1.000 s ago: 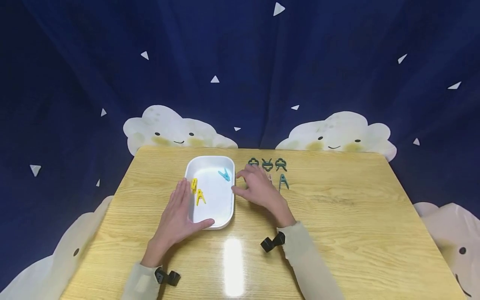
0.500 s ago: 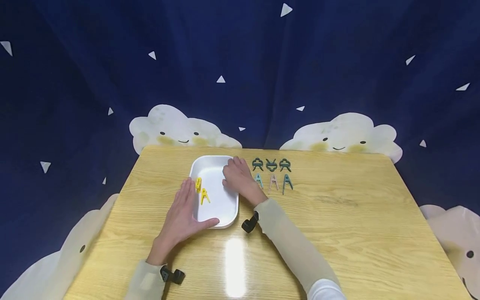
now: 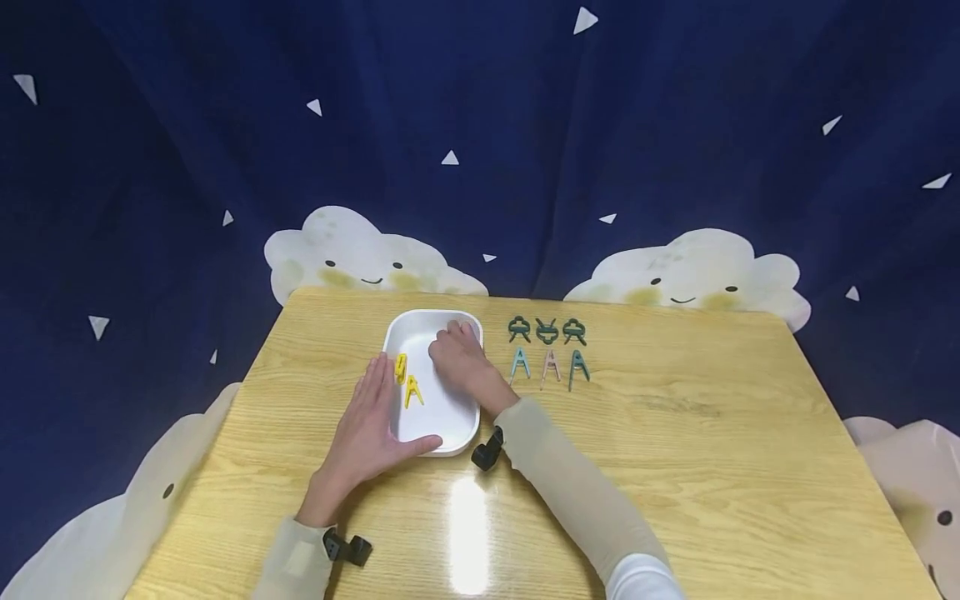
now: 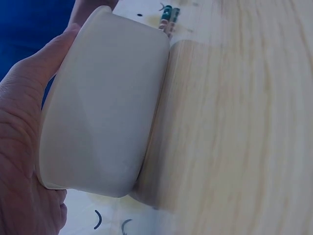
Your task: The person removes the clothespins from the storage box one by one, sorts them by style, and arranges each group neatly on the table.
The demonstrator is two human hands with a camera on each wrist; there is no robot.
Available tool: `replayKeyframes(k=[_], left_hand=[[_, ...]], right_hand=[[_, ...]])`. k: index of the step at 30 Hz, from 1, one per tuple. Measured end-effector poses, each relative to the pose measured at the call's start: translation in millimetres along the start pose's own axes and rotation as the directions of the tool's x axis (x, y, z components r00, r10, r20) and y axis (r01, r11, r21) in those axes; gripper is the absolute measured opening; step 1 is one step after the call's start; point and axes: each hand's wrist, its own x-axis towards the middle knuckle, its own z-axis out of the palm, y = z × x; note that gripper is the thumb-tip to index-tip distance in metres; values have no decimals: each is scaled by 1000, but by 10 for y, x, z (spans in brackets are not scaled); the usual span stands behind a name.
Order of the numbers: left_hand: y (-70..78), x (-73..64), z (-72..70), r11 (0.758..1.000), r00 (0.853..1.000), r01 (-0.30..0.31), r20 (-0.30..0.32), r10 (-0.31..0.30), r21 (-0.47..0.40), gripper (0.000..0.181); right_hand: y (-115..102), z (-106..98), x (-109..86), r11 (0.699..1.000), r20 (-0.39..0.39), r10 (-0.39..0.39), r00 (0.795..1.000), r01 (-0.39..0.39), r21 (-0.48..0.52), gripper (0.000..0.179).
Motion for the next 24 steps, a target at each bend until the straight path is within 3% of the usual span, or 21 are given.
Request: replayKeyframes(k=[3,6,11,18,20,24], left_hand=[[-10,-3,-5,1000,1000,-3,-4,3,-2,146],[-13,-6,-5,1000,1000,-9,-9,9,-8,145],[-17,-6,-16,1000,1000,-20,-17,20,-4,145],[-28,-6,-22,1000,1000,-18,-14,18,18,144],[-26,-5,-16,1000,1000,-18,-10,18,24,144],[-15,2,-16,1000,1000,-13,-6,13,14,145]], right_hand=[[-82,-33,12,993,6,-97,995,96,68,13],[-149,-103,8,974,64,-177,982,165,156,8],[-207,-275,-15,963,192,-189,963,144,226,15],[-275,-278,39,968,121,-180,976,154,198,62],[-292,-245,36,967,123,-189,974,163,196,64],[-271,-240,-13,963,111,-185,976,158,220,48]])
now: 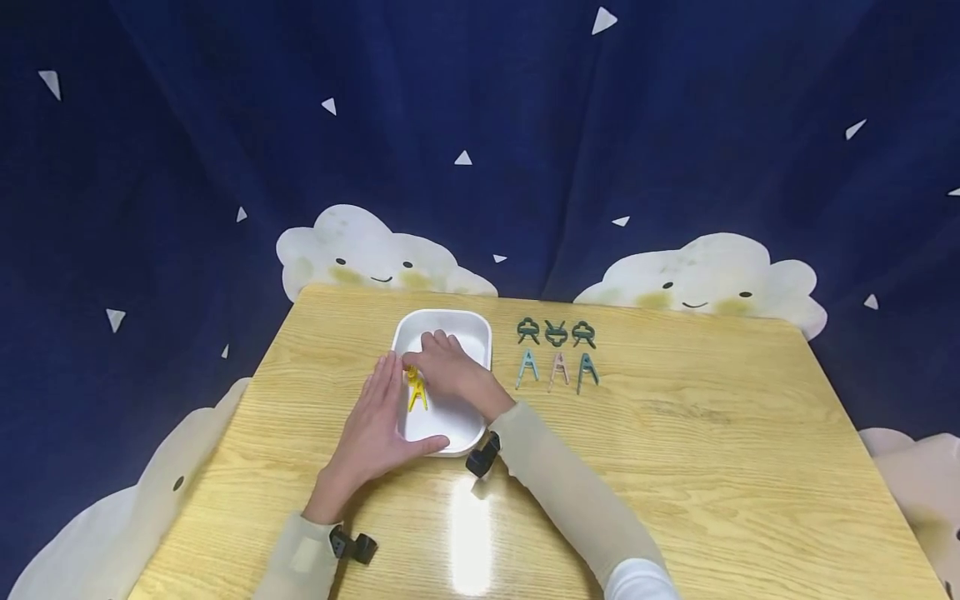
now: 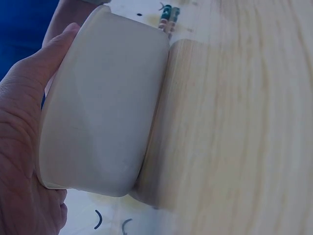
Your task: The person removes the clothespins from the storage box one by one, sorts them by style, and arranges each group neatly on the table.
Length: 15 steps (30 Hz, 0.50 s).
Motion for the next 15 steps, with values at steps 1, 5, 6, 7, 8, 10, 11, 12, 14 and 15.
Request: replayKeyframes(k=[1,5,6,7,8,10,11,12,14,15], left_hand=[[5,4,1,1000,1000,-3,-3,3,-1,144],[16,16,-7,1000,1000,-1,3,1,-3,144],[16,16,-10,1000,1000,0,6,0,0,144],[17,15,-13,1000,1000,3,10,-3,0,144],[16,14,-15,1000,1000,6,13,-6,-1,144],[13,9,-15,1000,1000,11,15,-11,-3,145],[12,6,-14,1000,1000,14,16,-14,-5,145],[12,4,-12,1000,1000,13,14,-13,-7,145],[16,-1,-7,1000,1000,14,17,-14,-9,145],[20,-4,-5,1000,1000,15,18,-14,-12,145]], right_hand=[[14,-13,-20,1000,-6,3,1000,-3,7,43],[78,-111,-118,999,9,30,999,-31,37,27],[97,-132,-138,998,15,42,999,-42,40,26],[118,-145,-153,998,25,53,998,-54,44,26],[133,-157,-170,996,36,66,997,-68,50,29],[166,-148,-187,994,51,90,995,-92,55,43],[181,-133,-191,993,58,98,994,-101,55,52],[194,-113,-192,992,64,107,992,-110,54,59],[208,-73,-192,992,74,116,991,-119,42,65],[213,-54,-188,992,74,116,991,-119,36,64]])
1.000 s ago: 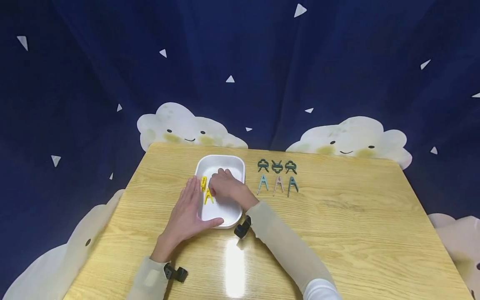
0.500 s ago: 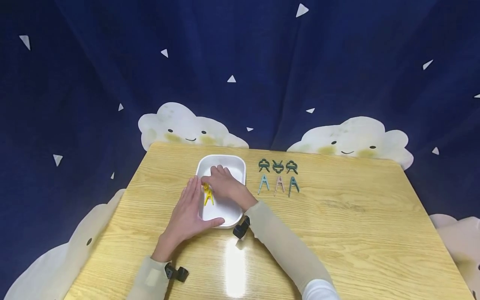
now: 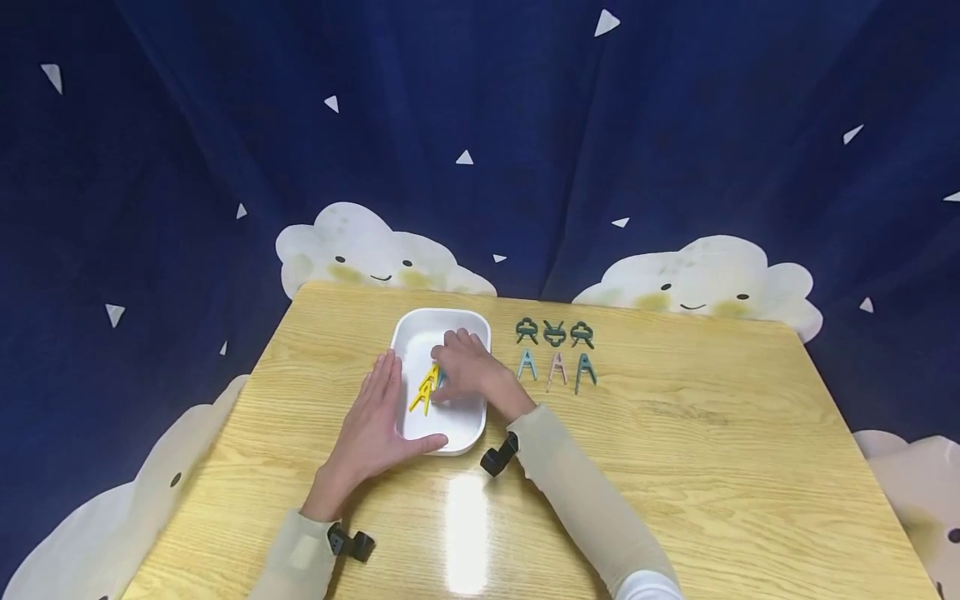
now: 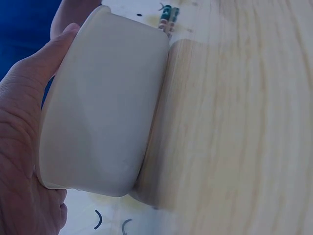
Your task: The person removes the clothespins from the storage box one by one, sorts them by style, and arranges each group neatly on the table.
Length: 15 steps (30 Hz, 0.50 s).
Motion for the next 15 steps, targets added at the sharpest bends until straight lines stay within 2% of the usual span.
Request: replayKeyframes(k=[4,11,15], left_hand=[[5,-3,0,1000,1000,5,11,-6,4,145],[1,1,-2,1000,1000,-1,9,1,21,144],[-5,-2,0,1000,1000,0,7,0,19,145]], right_hand=[[5,50,19,1000,-24,-5,1000,5,-20,52],[25,130,42,999,-69,1,998,-4,-47,53],[34,149,56,999,-84,6,996,-10,-53,48]])
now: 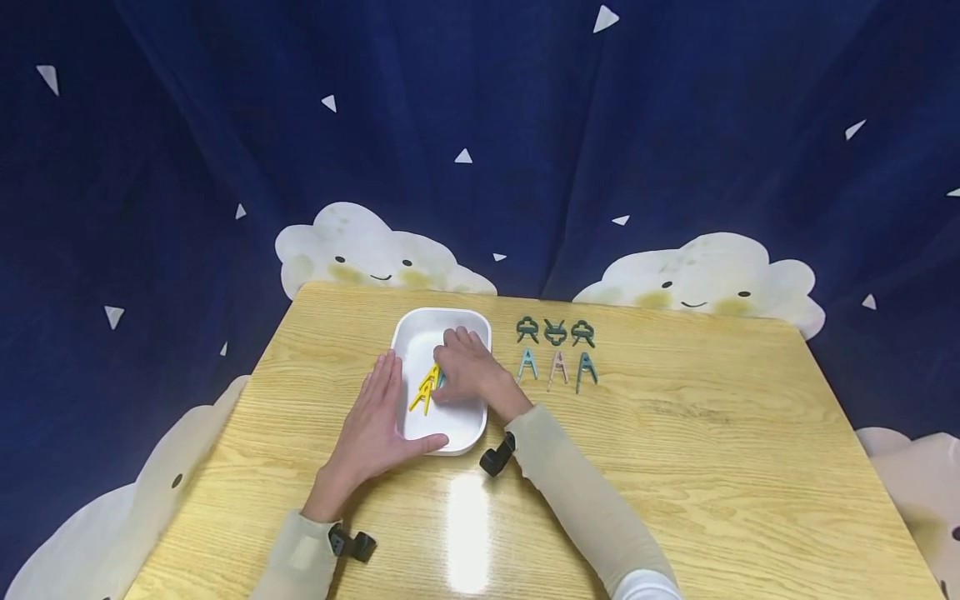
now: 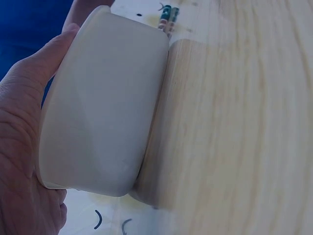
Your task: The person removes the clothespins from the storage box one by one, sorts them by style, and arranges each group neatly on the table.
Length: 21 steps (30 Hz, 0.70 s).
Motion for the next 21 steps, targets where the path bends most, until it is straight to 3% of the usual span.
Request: replayKeyframes(k=[12,21], left_hand=[[-10,-9,16,1000,1000,-9,-15,9,1,144],[0,3,6,1000,1000,-7,-7,7,-16,144]], right_hand=[[19,49,13,1000,-21,-15,1000,15,-26,48],[37,16,-11,999,-43,-28,999,29,13,61]])
